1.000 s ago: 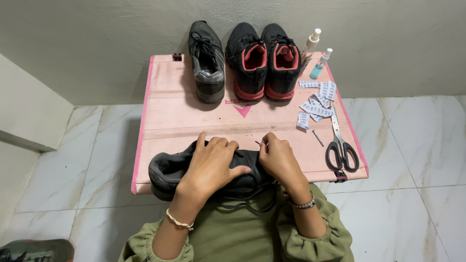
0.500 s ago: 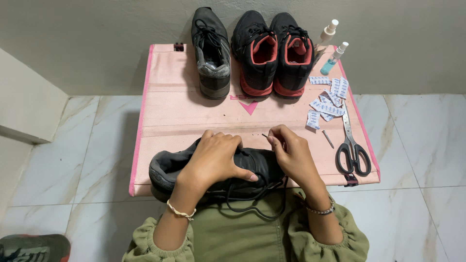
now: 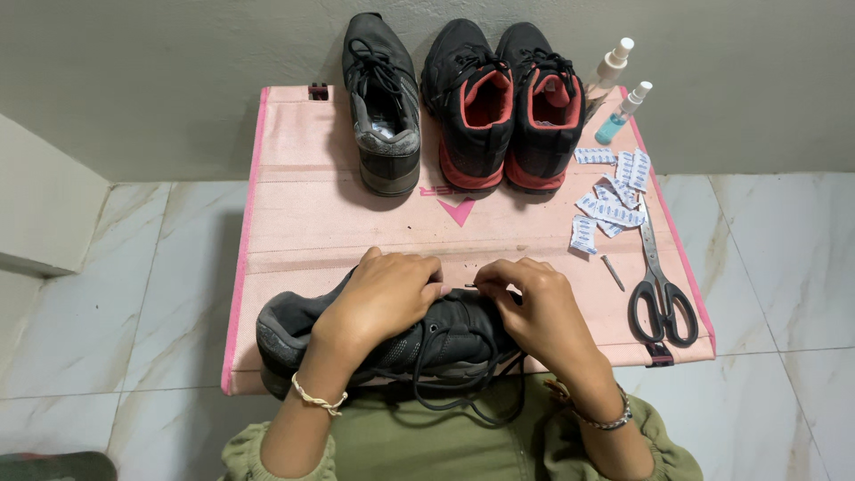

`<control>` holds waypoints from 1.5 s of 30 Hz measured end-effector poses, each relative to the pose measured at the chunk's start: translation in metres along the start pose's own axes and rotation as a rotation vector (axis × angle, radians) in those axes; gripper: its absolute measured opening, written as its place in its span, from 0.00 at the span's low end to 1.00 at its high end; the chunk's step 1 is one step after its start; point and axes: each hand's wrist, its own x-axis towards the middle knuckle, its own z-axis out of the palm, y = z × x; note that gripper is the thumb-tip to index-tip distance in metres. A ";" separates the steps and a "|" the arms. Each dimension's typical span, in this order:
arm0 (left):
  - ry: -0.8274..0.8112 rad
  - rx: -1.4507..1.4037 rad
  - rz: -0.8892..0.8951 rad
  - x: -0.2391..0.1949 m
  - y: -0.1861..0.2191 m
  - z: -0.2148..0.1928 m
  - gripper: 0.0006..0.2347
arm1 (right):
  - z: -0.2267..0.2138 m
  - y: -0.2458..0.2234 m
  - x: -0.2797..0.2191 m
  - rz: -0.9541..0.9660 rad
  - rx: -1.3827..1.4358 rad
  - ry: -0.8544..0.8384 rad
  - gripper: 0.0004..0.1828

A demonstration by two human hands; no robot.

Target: The person laces a black sneaker by threading the laces through the eyelets and adjusting them. They work on one shoe at a time on a pink mat.

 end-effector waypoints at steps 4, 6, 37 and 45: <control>-0.024 0.066 0.004 0.005 0.004 0.002 0.11 | 0.002 0.002 0.003 -0.022 0.025 -0.072 0.04; -0.012 0.144 0.032 0.009 0.006 0.012 0.09 | 0.004 0.001 0.004 -0.024 -0.027 -0.122 0.01; 0.103 0.167 0.146 0.004 0.011 0.021 0.07 | 0.019 0.013 -0.014 -0.138 -0.285 -0.047 0.02; -0.067 0.097 0.104 0.011 0.008 0.008 0.12 | 0.019 0.026 0.005 0.006 0.039 -0.198 0.01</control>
